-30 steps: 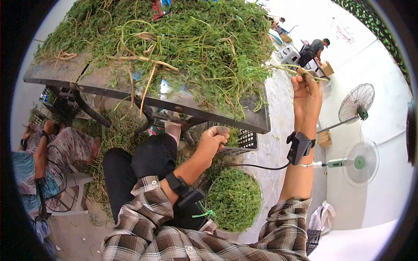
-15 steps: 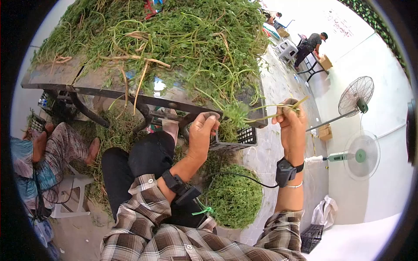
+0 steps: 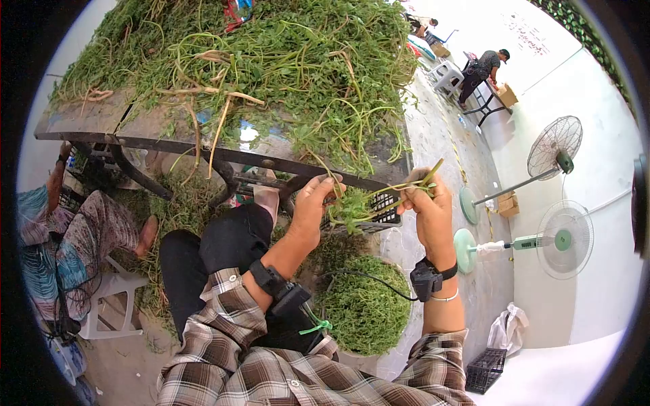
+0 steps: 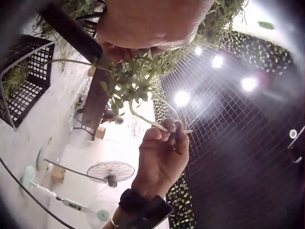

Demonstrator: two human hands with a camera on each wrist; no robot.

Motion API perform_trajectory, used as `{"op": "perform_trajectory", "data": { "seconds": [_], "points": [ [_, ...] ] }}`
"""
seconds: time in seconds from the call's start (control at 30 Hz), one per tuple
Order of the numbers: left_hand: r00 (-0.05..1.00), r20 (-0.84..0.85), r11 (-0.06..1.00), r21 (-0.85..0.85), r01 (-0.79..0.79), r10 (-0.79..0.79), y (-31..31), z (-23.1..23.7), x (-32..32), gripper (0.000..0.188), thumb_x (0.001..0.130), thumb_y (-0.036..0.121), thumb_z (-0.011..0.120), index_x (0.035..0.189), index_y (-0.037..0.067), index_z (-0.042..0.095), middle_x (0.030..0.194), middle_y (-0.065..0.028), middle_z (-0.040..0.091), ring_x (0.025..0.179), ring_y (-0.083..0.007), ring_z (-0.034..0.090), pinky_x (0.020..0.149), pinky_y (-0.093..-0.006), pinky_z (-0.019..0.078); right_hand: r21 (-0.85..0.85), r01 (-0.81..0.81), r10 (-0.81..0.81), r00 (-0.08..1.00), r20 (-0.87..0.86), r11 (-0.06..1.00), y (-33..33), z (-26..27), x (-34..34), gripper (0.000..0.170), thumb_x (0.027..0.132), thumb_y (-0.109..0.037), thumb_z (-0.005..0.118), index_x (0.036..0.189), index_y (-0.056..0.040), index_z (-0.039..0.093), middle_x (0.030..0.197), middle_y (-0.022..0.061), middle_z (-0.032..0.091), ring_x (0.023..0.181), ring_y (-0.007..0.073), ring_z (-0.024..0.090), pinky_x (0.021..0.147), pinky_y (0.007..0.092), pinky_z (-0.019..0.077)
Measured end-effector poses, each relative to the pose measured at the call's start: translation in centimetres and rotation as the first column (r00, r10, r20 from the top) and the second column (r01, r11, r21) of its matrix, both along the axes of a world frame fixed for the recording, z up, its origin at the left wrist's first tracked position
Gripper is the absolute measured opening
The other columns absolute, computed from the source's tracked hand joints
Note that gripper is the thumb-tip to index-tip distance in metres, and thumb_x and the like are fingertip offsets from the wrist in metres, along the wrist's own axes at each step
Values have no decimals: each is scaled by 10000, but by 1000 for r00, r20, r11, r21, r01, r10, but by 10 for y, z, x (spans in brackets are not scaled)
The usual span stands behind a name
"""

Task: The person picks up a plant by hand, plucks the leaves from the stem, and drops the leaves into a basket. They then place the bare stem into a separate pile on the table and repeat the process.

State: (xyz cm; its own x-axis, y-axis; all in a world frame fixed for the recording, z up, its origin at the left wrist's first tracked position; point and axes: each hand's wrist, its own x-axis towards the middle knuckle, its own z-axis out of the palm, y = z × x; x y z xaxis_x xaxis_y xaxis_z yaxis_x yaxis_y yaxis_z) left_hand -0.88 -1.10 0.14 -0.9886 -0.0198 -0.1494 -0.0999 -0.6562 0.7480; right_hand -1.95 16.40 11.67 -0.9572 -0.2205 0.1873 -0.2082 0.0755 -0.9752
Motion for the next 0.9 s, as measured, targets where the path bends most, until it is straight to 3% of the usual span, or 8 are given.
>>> {"op": "perform_trajectory", "data": {
  "seconds": [0.13,0.33,0.4,0.5,0.67,0.73,0.83,0.9],
  "points": [
    [999,-37,1000,13,18,-17,-2,3,1,310,882,274,496,1081,41,544,972,-59,621,895,-132,562,789,-297,430,33,1,-3,998,60,999,-4,-6,2,126,782,-51,532,896,0,512,689,39,528,559,103,503,525,224,430],
    [962,-113,955,134,264,-250,2,11,4,322,859,232,532,1110,29,543,1031,-66,613,929,-131,566,812,-284,441,115,-67,59,996,71,991,-18,-12,-5,112,764,-38,501,869,1,512,690,36,530,551,91,506,518,227,418],
    [936,-166,949,-7,315,-312,3,8,2,344,852,252,554,1113,27,547,1039,-64,610,925,-131,571,816,-285,441,107,-60,53,996,74,992,-23,-12,-8,110,765,-41,506,866,2,512,694,35,531,553,90,509,519,227,418],
    [900,-180,918,-47,394,-396,2,13,7,369,848,283,567,1115,29,551,1023,-64,615,916,-129,574,814,-291,444,100,-40,33,997,73,994,-27,-13,-15,109,770,-50,520,865,1,513,706,33,537,555,88,513,521,227,416],
    [870,-105,877,-39,480,-481,1,12,7,274,833,229,611,1025,33,596,849,-31,624,795,-92,569,712,-242,447,19,-53,51,993,104,998,-31,-20,-19,144,784,-71,541,908,1,527,728,24,549,553,87,519,523,223,414],
    [895,-152,908,-42,418,-419,5,11,7,193,833,194,618,949,40,615,779,-14,608,715,-75,546,641,-218,429,104,-195,180,974,139,975,-32,-21,-17,191,804,-101,564,959,6,536,736,19,556,545,86,522,508,211,411],
    [888,-127,897,-77,435,-442,3,14,9,165,848,204,600,893,46,617,756,-10,602,684,-67,523,614,-213,411,83,-297,270,931,245,951,-34,-26,-12,231,829,-147,581,1000,3,540,744,15,559,529,79,518,467,208,423],
    [873,-124,881,-95,463,-472,5,13,10,177,857,221,585,874,47,612,753,-13,601,689,-71,519,626,-221,406,29,-312,292,915,277,950,-34,-36,-11,215,860,-210,572,930,-9,544,727,19,547,513,72,511,428,215,439]
  ]
}}
